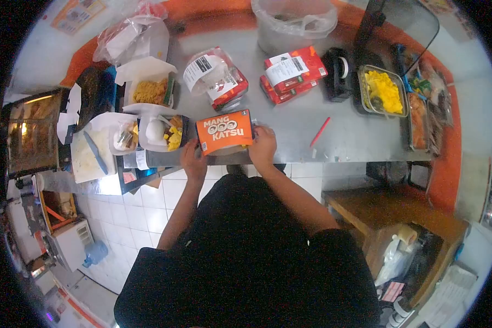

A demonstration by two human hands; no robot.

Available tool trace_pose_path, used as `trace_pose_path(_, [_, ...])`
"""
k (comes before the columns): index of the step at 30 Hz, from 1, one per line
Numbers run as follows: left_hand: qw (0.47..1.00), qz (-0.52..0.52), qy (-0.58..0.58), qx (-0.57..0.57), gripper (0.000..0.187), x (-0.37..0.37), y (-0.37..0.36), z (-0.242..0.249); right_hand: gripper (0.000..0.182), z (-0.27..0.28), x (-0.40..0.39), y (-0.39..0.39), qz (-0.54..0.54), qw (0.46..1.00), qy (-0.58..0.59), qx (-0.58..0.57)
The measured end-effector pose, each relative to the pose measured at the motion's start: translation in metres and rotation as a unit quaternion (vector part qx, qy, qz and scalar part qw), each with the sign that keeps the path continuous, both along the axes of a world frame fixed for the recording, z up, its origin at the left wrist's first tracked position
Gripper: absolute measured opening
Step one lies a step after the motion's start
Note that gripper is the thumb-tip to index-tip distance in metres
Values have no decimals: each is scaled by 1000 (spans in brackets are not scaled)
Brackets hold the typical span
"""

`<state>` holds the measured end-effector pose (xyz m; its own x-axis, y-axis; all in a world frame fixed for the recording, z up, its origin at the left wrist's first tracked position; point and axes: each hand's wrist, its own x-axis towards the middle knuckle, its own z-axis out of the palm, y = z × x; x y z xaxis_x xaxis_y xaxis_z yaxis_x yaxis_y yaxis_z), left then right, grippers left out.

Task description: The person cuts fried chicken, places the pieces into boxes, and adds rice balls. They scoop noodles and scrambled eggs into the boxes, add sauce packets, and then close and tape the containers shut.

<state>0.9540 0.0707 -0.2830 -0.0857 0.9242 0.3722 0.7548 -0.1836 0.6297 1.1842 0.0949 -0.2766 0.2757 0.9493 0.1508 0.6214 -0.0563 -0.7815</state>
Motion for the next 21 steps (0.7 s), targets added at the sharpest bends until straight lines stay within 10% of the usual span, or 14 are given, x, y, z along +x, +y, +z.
trace_pose_path(4, [962, 66, -258, -62, 22, 26, 12, 1, 19, 32, 2, 8, 50, 994, 81, -54])
trace_pose_path(14, [959, 50, -185, -208, 20, 10, 11, 49, 16, 34, 26, 12, 124, 983, 63, -123])
trace_pose_path(21, [987, -23, -69, -141, 53, 8, -2, 26, 62, 29, 19, -10, 151, 972, 172, -48])
